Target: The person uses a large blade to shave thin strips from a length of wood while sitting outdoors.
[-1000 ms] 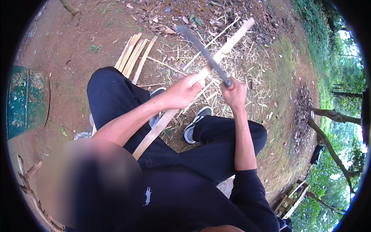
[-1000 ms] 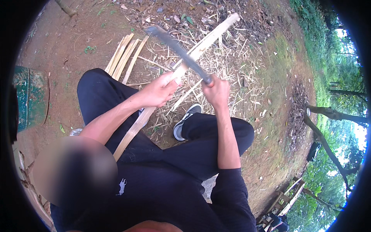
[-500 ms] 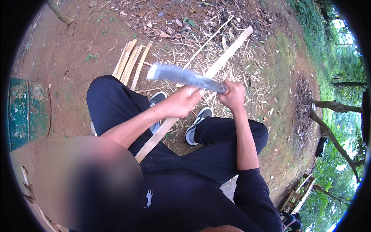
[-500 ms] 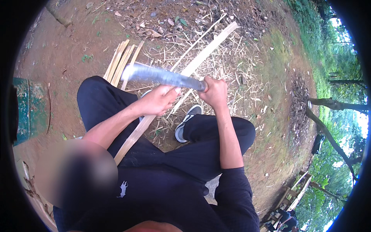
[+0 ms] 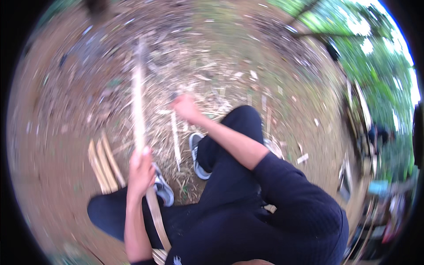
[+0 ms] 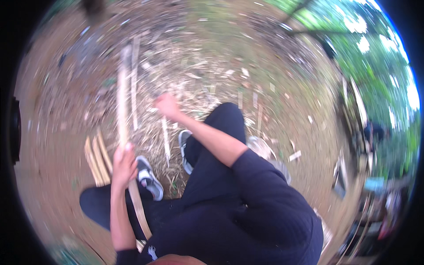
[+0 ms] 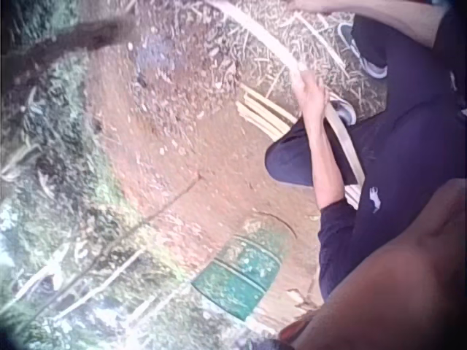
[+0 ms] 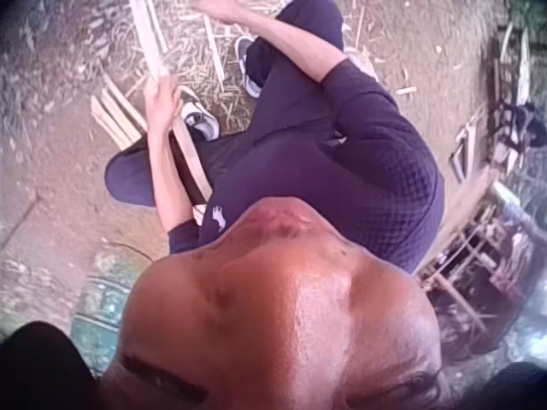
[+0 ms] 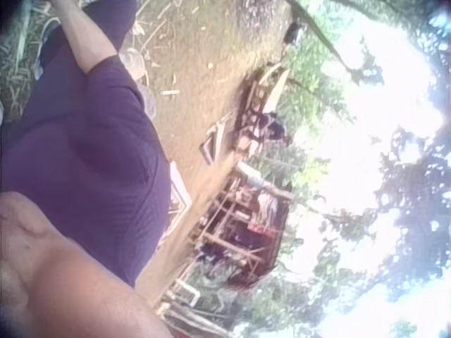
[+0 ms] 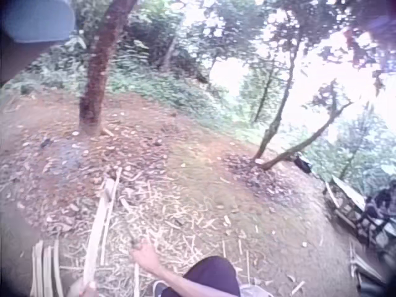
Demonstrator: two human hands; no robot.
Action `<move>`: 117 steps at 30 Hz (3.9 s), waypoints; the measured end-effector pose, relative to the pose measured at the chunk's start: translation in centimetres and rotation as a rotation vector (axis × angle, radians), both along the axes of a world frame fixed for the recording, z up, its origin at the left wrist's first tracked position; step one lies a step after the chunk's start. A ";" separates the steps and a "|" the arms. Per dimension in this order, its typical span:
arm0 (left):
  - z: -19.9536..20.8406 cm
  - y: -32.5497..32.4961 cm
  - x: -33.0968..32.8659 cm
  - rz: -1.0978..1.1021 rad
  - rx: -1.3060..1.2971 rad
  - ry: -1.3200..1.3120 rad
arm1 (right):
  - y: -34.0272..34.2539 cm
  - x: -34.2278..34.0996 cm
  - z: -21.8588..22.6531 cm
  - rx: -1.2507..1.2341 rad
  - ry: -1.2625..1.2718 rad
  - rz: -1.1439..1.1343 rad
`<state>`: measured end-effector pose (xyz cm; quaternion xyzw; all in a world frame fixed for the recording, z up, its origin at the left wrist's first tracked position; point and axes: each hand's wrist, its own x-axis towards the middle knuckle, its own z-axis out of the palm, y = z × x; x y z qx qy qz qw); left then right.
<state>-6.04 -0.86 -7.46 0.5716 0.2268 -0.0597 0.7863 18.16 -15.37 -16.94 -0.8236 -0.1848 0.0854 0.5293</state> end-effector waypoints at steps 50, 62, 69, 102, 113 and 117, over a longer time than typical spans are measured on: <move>-0.8 3.8 -2.4 0.054 0.354 -0.216 | 4.3 -4.5 3.5 -0.312 -0.697 0.607; -0.2 3.0 -2.3 -0.026 -0.067 -0.107 | 3.0 -3.2 6.3 -0.366 -0.370 0.330; -2.9 2.3 -2.4 -0.035 0.312 -0.185 | 4.1 -3.4 4.8 -0.379 -0.582 0.388; 0.9 3.2 -1.2 -0.053 -0.289 -0.182 | 0.6 0.9 5.1 -0.486 0.139 0.025; 0.1 3.4 -1.9 -0.256 -0.120 -0.199 | 0.2 -1.2 11.6 0.675 0.696 0.166; -0.6 3.2 -0.8 -0.450 -0.012 -0.214 | -1.4 -2.0 12.0 0.720 0.682 0.254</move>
